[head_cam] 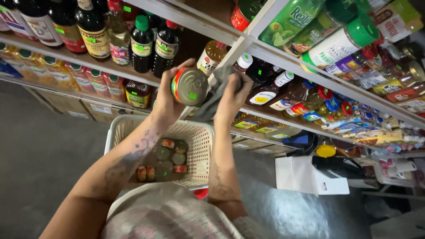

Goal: Cleaning canned goods with a cloth and stocking them onto grocery store shelves.

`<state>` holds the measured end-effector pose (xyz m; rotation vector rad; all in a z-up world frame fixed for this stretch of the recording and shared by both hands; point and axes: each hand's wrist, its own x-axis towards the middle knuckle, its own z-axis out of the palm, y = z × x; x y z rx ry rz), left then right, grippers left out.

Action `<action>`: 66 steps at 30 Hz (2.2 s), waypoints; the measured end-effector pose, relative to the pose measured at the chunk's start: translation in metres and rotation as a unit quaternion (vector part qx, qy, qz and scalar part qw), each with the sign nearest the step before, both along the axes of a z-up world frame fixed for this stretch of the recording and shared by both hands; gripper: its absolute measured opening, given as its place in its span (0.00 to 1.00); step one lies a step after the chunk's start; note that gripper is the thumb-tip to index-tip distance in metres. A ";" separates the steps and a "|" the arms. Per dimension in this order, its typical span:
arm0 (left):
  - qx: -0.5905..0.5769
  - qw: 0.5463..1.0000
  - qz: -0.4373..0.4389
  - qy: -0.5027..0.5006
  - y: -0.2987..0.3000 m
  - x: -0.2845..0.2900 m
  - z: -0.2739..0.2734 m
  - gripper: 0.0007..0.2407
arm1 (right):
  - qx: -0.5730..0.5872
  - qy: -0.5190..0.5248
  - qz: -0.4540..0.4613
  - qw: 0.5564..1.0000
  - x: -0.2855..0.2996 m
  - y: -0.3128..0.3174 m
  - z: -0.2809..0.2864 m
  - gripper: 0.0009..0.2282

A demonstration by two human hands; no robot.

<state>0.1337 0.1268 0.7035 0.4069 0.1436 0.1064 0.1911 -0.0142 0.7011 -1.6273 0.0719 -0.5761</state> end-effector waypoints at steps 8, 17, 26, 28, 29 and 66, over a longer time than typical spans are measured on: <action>0.015 0.998 -0.046 -0.038 -0.026 0.012 0.019 0.23 | -0.345 -0.266 -0.043 0.899 -0.032 0.008 0.028 0.10; 0.072 0.996 -0.044 -0.026 -0.033 0.035 0.037 0.18 | -0.365 -0.325 0.089 0.868 -0.066 -0.018 0.024 0.09; 0.101 0.983 -0.067 -0.139 -0.050 0.050 0.032 0.25 | -0.451 -0.352 -0.095 0.815 -0.018 -0.048 0.065 0.03; 0.046 0.992 -0.069 -0.090 -0.049 0.057 0.025 0.24 | -0.368 -0.293 -0.033 0.882 -0.029 -0.056 0.052 0.05; -0.009 0.997 -0.072 -0.038 -0.047 0.061 0.023 0.23 | -0.279 -0.227 0.031 0.933 -0.033 -0.059 0.045 0.09; 0.521 0.770 0.130 -0.345 -0.026 0.044 0.027 0.48 | -0.110 -0.155 0.209 0.959 -0.066 -0.024 0.030 0.16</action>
